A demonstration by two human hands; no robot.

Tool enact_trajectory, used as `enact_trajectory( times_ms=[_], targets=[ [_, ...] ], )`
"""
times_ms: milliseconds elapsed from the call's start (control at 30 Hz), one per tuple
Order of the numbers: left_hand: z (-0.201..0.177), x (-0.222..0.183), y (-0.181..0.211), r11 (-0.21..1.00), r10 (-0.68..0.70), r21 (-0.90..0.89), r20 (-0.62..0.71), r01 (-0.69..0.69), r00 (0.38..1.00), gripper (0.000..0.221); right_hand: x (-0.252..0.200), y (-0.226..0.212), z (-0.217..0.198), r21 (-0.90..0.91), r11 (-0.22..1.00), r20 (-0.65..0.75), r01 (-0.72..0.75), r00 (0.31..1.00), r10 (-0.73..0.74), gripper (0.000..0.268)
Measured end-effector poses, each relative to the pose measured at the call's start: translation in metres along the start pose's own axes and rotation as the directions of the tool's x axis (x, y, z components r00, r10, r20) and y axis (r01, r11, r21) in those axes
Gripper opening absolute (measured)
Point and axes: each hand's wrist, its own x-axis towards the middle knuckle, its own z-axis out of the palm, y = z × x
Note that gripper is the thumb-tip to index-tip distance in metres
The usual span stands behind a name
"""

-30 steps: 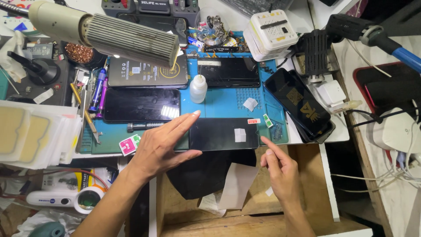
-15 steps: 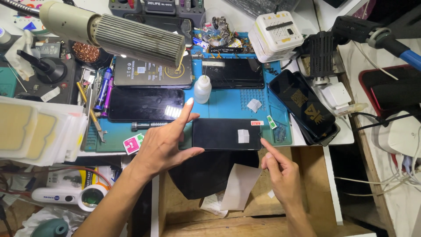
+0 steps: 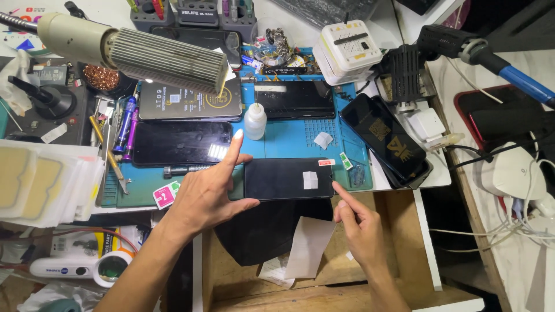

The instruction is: Cleaning a smartphone screen and preparing to apply a screen protector

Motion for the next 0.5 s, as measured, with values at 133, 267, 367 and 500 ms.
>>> enact_trajectory(
  times_ms=[133, 267, 367, 500],
  targets=[
    [-0.001, 0.000, 0.001, 1.000, -0.011, -0.001, 0.004, 0.011, 1.000, 0.132, 0.000, 0.002, 0.000, 0.005, 1.000, 0.004, 0.024, 1.000, -0.024, 0.045],
    [-0.002, -0.004, 0.006, 1.000, -0.003, -0.011, 0.001, 0.003, 1.000, 0.133, -0.004, 0.012, -0.001, 0.036, 0.998, -0.005, 0.057, 0.998, -0.057, 0.045],
    [-0.011, -0.011, 0.020, 0.998, 0.068, -0.003, -0.085, -0.069, 0.994, 0.125, -0.007, 0.034, -0.002, 0.055, 0.928, -0.052, 0.370, 0.929, -0.367, 0.044],
    [-0.021, -0.031, 0.044, 0.951, 0.275, 0.191, -0.162, -0.243, 0.948, 0.088, -0.017, 0.049, 0.003, -0.021, 0.494, -0.215, 0.869, 0.479, -0.851, 0.033]
  ],
)
